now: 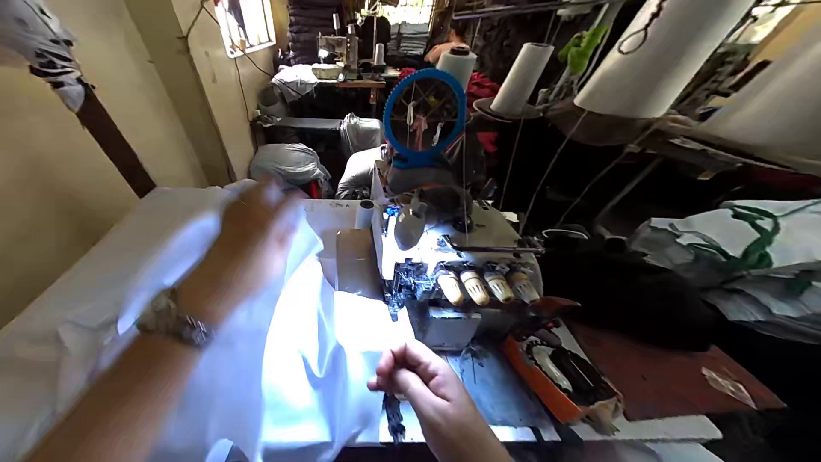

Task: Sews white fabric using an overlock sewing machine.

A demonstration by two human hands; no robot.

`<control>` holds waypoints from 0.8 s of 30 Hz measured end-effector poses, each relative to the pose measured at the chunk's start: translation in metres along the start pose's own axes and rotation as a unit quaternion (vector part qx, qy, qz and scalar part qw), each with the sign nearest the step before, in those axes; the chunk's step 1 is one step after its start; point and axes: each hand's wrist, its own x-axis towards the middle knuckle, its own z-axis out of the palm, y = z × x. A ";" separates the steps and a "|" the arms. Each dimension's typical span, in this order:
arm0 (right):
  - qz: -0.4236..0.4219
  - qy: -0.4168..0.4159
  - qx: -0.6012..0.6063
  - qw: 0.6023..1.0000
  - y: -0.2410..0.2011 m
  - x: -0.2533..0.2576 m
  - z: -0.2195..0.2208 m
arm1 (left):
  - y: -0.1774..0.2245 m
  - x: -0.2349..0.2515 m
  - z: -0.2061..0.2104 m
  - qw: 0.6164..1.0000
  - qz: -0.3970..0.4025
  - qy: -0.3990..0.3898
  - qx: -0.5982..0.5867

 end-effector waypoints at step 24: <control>-0.008 -0.022 -0.182 0.983 0.045 -0.046 -0.010 | -0.068 -0.226 0.136 0.947 0.320 -0.040 -0.003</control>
